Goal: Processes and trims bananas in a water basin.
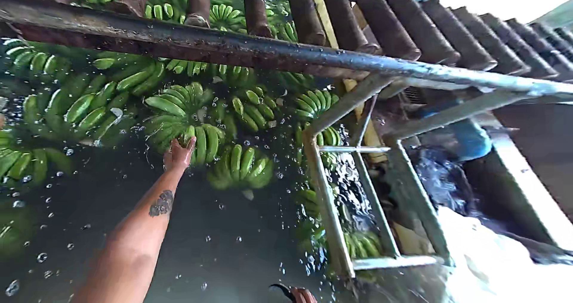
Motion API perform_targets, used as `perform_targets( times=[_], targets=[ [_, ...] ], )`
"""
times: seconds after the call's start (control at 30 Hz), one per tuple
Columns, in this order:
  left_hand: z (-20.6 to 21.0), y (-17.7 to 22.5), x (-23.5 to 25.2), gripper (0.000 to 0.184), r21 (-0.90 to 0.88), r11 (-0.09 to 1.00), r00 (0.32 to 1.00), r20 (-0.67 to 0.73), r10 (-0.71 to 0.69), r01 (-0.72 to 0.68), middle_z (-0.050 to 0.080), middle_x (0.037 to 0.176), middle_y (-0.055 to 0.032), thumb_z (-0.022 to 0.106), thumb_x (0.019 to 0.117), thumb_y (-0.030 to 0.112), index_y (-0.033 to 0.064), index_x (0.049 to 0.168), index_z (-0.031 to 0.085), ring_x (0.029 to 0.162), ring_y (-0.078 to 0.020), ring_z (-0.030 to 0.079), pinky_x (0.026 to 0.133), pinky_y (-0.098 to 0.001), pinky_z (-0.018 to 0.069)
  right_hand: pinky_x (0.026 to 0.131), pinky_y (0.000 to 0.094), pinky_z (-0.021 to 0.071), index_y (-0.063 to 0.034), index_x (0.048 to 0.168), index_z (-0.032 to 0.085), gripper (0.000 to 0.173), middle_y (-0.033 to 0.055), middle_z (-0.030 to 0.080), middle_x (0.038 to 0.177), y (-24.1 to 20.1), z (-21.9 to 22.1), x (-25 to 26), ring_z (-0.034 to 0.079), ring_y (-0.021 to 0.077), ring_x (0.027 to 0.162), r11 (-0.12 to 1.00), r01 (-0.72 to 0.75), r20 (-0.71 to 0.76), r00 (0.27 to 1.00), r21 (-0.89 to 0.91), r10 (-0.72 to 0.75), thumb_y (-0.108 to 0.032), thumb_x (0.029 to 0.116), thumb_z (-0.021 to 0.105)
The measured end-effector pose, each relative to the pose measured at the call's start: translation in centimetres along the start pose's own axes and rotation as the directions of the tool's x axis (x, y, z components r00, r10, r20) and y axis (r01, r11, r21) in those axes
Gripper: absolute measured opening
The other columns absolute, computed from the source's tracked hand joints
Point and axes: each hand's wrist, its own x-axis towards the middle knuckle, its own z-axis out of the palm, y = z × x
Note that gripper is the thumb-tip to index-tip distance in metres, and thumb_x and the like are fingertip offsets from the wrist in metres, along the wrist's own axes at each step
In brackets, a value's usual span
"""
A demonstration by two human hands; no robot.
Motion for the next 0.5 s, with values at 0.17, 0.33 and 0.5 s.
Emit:
perform_targets(
  times=[0.17, 0.33, 0.5],
  targets=[
    [1.0, -5.9, -6.5, 0.064, -0.542, 0.839, 0.996, -0.051, -0.077, 0.038, 0.051, 0.146, -0.0289, 0.05, 0.1059, 0.046, -0.0025, 0.147, 0.047, 0.138, -0.0399, 0.048, 0.115, -0.0558, 0.0368, 0.085, 0.06, 0.0559, 0.0035, 0.11, 0.075, 0.025, 0.0258, 0.072, 0.106, -0.1, -0.1, -0.3, 0.071, 0.0447, 0.098, 1.0, 0.02, 0.003, 1.0, -0.001, -0.02, -0.001, 0.0899, 0.06],
    [2.8, -11.7, -15.4, 0.059, -0.83, 0.486, 0.958, 0.193, -0.21, 0.274, 0.056, 0.136, -0.0251, 0.026, 0.112, 0.044, 0.0033, 0.153, 0.036, 0.106, -0.0311, 0.066, 0.085, -0.0464, 0.0577, 0.082, 0.0618, 0.0559, 0.0022, 0.103, 0.076, 0.021, 0.025, 0.072, 0.105, -0.1, 0.2, -0.6, 0.071, 0.0451, 0.097, 0.999, 0.033, -0.074, 0.997, -0.037, -0.035, -0.001, 0.0869, 0.062],
    [1.7, -16.6, -22.7, 0.063, -0.787, 0.352, 0.861, 0.477, -0.175, 0.507, 0.062, 0.129, -0.0211, 0.009, 0.1105, 0.046, 0.0066, 0.151, 0.035, 0.104, -0.0344, 0.068, 0.08, -0.0537, 0.0591, 0.083, 0.0632, 0.0549, 0.003, 0.101, 0.075, 0.021, 0.0258, 0.071, 0.103, -0.4, 0.2, -0.5, 0.07, 0.0463, 0.095, 0.999, 0.019, -0.093, 0.995, -0.031, -0.022, 0.0, 0.0841, 0.064]
  ],
)
